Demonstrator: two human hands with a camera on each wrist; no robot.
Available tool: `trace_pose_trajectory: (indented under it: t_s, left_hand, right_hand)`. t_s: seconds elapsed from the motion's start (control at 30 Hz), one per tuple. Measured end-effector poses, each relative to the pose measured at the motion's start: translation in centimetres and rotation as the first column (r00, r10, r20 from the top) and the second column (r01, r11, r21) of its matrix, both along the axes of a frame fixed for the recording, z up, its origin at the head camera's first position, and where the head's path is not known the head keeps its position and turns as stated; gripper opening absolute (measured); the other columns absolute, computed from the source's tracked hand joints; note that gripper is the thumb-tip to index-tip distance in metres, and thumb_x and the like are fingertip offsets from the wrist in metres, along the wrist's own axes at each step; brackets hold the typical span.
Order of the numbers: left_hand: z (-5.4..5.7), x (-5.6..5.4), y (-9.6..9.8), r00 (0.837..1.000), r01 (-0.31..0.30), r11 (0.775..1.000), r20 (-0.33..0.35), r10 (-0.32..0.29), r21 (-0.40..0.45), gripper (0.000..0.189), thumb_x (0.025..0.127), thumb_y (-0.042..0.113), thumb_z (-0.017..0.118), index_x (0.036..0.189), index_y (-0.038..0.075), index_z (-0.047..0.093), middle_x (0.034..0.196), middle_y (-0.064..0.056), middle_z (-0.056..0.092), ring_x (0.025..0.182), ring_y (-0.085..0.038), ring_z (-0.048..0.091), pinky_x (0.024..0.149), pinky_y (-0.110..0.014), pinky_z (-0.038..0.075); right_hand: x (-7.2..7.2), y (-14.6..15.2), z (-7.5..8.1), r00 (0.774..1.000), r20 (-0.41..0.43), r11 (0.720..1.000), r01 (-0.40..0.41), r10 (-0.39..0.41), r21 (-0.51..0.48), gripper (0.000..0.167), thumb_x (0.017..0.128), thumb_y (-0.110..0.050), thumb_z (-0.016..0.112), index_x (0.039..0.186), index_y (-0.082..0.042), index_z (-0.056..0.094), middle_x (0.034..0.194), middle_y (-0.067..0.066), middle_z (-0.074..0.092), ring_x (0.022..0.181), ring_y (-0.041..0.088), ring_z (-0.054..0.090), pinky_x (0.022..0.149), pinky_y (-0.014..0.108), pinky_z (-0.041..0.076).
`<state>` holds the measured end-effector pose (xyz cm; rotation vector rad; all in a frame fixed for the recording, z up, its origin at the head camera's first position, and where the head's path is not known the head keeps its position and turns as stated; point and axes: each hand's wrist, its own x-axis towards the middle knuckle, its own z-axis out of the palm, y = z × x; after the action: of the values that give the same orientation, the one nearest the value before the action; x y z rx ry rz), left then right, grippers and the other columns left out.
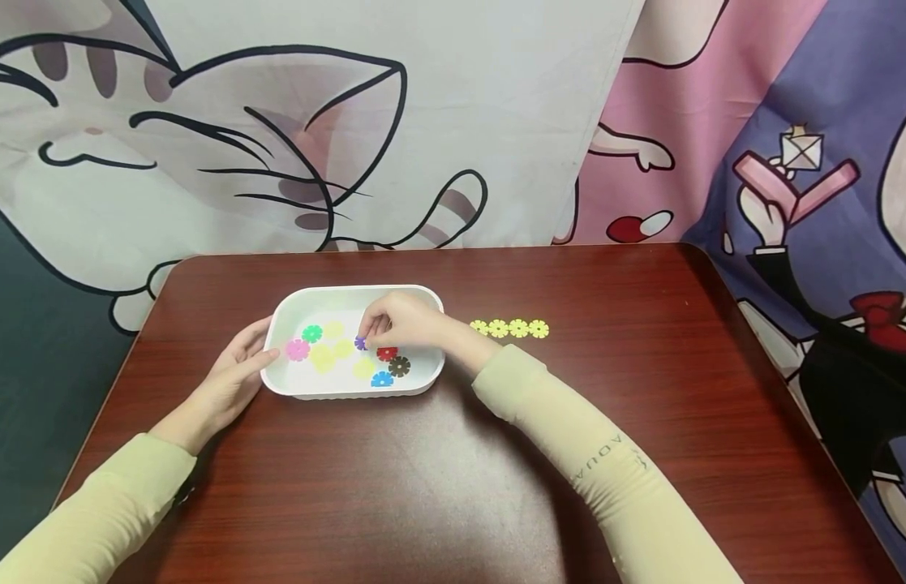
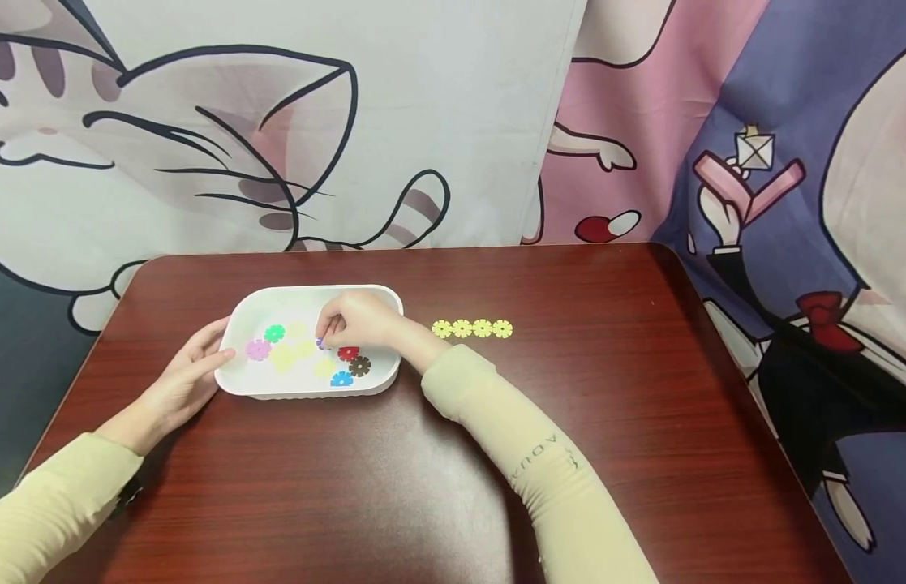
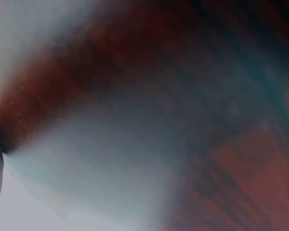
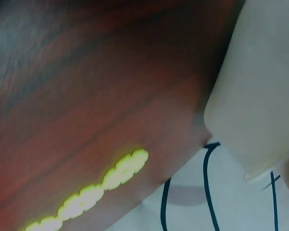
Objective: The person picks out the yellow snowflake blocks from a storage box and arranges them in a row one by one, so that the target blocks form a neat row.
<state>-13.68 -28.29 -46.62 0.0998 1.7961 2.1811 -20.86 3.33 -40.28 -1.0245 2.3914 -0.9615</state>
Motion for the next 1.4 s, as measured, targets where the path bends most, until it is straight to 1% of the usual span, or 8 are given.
trace_pose_trajectory:
  t_s: [0.17,0.37,0.5,0.6,0.73,0.9,1.07,1.4]
  left_hand:
    - [0.0,-0.1,0.1,1.000,0.001,1.000,-0.002,-0.001,0.012,0.048,0.108,0.001,0.054,0.149,0.022,0.043,0.151,0.010,0.047,0.128,0.006,0.056,0.100,-0.013,0.053]
    - [0.0,0.0,0.1,1.000,-0.001,1.000,-0.002,0.001,0.016,0.047,0.108,0.000,0.053,0.148,0.023,0.044,0.149,0.012,0.048,0.128,0.006,0.056,0.100,-0.013,0.053]
    - [0.0,0.0,0.1,1.000,-0.003,1.000,-0.001,0.003,0.027,0.046,0.108,0.000,0.053,0.146,0.023,0.045,0.144,0.015,0.053,0.127,0.006,0.057,0.099,-0.014,0.054]
    - [0.0,0.0,0.2,1.000,-0.006,0.999,-0.001,0.006,0.038,0.045,0.108,-0.001,0.053,0.145,0.024,0.046,0.140,0.018,0.056,0.126,0.006,0.058,0.098,-0.014,0.054]
    - [0.0,0.1,0.2,1.000,-0.007,0.999,-0.004,0.007,0.041,0.045,0.108,-0.001,0.053,0.145,0.024,0.047,0.140,0.019,0.056,0.126,0.006,0.058,0.098,-0.014,0.054]
    - [0.0,0.0,0.2,1.000,-0.005,0.999,-0.011,0.006,0.045,0.045,0.108,-0.002,0.053,0.144,0.024,0.048,0.140,0.019,0.057,0.126,0.006,0.058,0.098,-0.014,0.054]
    - [0.0,0.1,0.2,1.000,-0.001,0.998,-0.021,0.002,0.058,0.045,0.107,-0.003,0.052,0.143,0.024,0.049,0.140,0.018,0.058,0.126,0.005,0.059,0.098,-0.014,0.055]
    - [-0.1,0.0,0.2,1.000,-0.003,0.999,-0.015,0.004,0.042,0.046,0.107,-0.002,0.053,0.145,0.023,0.047,0.141,0.017,0.056,0.127,0.005,0.058,0.098,-0.014,0.054]
  right_hand:
    - [0.4,-0.7,-0.7,0.999,0.018,0.999,-0.040,0.040,0.000,0.009,0.096,-0.006,0.077,0.103,-0.003,0.080,0.094,0.008,0.078,0.083,0.008,0.066,0.078,0.010,0.051]
    - [0.7,-1.5,-1.5,0.998,0.028,0.998,-0.057,0.057,0.001,0.009,0.094,-0.007,0.081,0.102,-0.003,0.079,0.092,0.008,0.078,0.081,0.007,0.065,0.077,0.009,0.050]
    - [0.7,-1.7,-1.9,0.996,0.048,0.997,-0.072,0.072,0.001,0.011,0.093,-0.005,0.081,0.103,-0.001,0.078,0.092,0.009,0.078,0.082,0.008,0.066,0.078,0.009,0.050]
    - [0.8,-2.0,-2.2,0.995,0.062,0.997,-0.081,0.080,0.018,0.014,0.092,-0.004,0.082,0.105,-0.002,0.078,0.096,0.009,0.078,0.085,0.009,0.066,0.079,0.009,0.050]
    - [0.9,-2.2,-2.5,0.995,0.051,0.994,-0.089,0.086,0.057,0.018,0.090,-0.004,0.083,0.107,-0.003,0.078,0.100,0.008,0.076,0.089,0.011,0.064,0.081,0.011,0.048]
    - [0.9,-2.2,-2.6,0.995,0.032,0.990,-0.095,0.092,0.101,0.020,0.089,-0.005,0.085,0.108,-0.006,0.078,0.101,0.007,0.075,0.091,0.011,0.062,0.082,0.013,0.047]
    - [1.0,-2.2,-2.7,0.994,0.009,0.986,-0.105,0.105,0.133,0.023,0.087,-0.007,0.088,0.108,-0.007,0.079,0.104,0.007,0.075,0.093,0.011,0.063,0.084,0.013,0.047]
    - [1.2,-2.4,-3.0,0.993,-0.031,0.976,-0.109,0.117,0.186,0.023,0.089,-0.009,0.087,0.110,-0.008,0.078,0.108,0.006,0.074,0.098,0.013,0.064,0.089,0.017,0.049]
